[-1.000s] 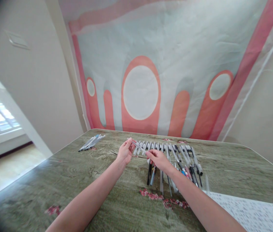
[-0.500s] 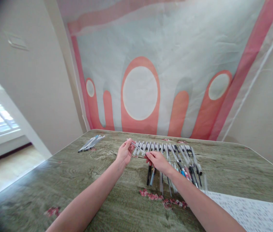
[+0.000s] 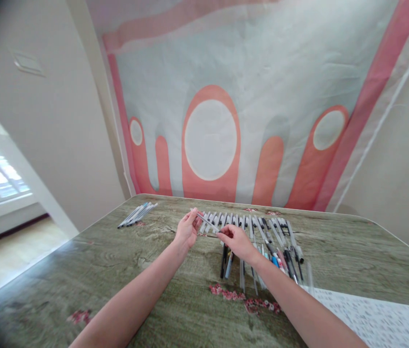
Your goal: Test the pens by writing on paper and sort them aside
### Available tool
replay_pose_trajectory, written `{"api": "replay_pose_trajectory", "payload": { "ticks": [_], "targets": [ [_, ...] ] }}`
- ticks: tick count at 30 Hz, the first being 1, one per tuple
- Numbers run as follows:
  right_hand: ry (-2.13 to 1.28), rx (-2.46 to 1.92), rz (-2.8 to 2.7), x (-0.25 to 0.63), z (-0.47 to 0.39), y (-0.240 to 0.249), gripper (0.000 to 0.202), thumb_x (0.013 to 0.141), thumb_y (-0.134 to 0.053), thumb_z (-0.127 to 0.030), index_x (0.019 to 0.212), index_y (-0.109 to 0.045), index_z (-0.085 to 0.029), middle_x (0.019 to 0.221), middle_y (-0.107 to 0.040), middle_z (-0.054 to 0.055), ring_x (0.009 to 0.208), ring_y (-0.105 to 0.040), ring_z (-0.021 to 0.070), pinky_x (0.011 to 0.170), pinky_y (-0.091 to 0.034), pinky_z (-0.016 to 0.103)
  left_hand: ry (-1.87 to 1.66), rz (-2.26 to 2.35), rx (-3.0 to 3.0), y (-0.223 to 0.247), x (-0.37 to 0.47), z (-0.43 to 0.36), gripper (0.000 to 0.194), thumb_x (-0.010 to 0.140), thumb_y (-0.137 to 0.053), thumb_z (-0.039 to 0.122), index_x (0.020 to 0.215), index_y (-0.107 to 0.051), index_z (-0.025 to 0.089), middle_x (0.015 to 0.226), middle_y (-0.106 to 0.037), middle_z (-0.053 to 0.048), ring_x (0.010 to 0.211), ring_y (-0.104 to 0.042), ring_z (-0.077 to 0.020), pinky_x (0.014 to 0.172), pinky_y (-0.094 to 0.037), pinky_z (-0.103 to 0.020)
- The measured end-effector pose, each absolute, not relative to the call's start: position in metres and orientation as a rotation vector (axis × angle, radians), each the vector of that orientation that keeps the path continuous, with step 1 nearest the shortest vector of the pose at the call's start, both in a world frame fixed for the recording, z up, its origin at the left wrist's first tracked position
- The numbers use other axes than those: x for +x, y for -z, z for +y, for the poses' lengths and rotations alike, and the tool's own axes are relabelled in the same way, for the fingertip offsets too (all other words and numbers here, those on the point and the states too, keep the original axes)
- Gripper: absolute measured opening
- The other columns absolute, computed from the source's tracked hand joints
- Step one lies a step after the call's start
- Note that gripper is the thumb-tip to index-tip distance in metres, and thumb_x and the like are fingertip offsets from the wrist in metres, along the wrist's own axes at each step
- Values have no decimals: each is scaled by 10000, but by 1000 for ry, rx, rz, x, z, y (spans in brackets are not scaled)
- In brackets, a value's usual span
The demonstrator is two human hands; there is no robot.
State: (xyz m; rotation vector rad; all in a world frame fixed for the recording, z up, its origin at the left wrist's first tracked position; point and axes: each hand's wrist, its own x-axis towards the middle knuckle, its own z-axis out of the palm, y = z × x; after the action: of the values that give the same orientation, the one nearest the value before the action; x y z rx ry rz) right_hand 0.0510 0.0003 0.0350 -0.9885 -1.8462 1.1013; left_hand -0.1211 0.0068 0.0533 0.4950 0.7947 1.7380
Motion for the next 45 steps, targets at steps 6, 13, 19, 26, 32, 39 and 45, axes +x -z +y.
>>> {"api": "replay_pose_trajectory", "payload": {
  "ticks": [6, 13, 19, 26, 32, 39, 45],
  "targets": [
    [-1148, -964, -1855, 52, -2, -39, 272, 726, -511, -432, 756, -527, -162, 574, -480, -38, 478, -452, 79, 443, -362, 197, -1779, 788, 474, -56, -128, 11, 202, 635, -683, 248, 706, -542, 121, 665, -613, -19, 543, -569, -53, 530, -462, -136],
    [-1167, -1030, -1855, 54, 1, -38, 200, 741, -457, -322, 799, -573, -170, 560, -509, -31, 452, -461, 84, 419, -348, 191, -1936, 778, 432, -68, -162, 22, 181, 638, -680, 238, 708, -549, 134, 676, -619, -11, 600, -592, -63, 563, -472, -139],
    [-1199, -1018, -1855, 52, -2, -37, 312, 777, -421, -426, 805, -589, -165, 569, -524, -22, 432, -449, 80, 409, -334, 193, -1858, 789, 443, -58, -151, 20, 199, 628, -686, 252, 697, -548, 127, 650, -609, -10, 537, -568, -52, 531, -467, -138],
    [-1235, -963, -2018, 55, 0, -34, 249, 738, -506, -397, 702, -551, -155, 523, -487, -36, 434, -451, 80, 428, -358, 194, -1821, 801, 497, -56, -147, 21, 214, 621, -690, 271, 705, -558, 125, 643, -606, -5, 504, -553, -45, 490, -452, -131],
    [-1387, -944, -2138, 70, 4, -45, 231, 722, -532, -383, 707, -550, -153, 524, -511, -39, 441, -458, 77, 436, -358, 192, -2068, 762, 365, -84, -199, 30, 122, 673, -651, 221, 712, -563, 147, 636, -618, 6, 546, -578, -50, 528, -461, -129],
    [-1346, -1078, -1859, 63, 2, -48, 247, 726, -523, -396, 697, -517, -151, 530, -491, -46, 422, -423, 53, 401, -308, 166, -1704, 930, 449, -67, -174, 27, 149, 670, -655, 225, 724, -578, 110, 677, -629, -48, 596, -606, -101, 520, -480, -167],
    [-1310, -1131, -1941, 55, 0, -36, 226, 722, -521, -368, 658, -520, -151, 498, -493, -48, 399, -422, 57, 399, -323, 171, -1421, 1015, 614, -37, -132, 20, 227, 615, -696, 247, 757, -595, 101, 741, -640, -69, 576, -588, -87, 543, -477, -184]
  ]
}}
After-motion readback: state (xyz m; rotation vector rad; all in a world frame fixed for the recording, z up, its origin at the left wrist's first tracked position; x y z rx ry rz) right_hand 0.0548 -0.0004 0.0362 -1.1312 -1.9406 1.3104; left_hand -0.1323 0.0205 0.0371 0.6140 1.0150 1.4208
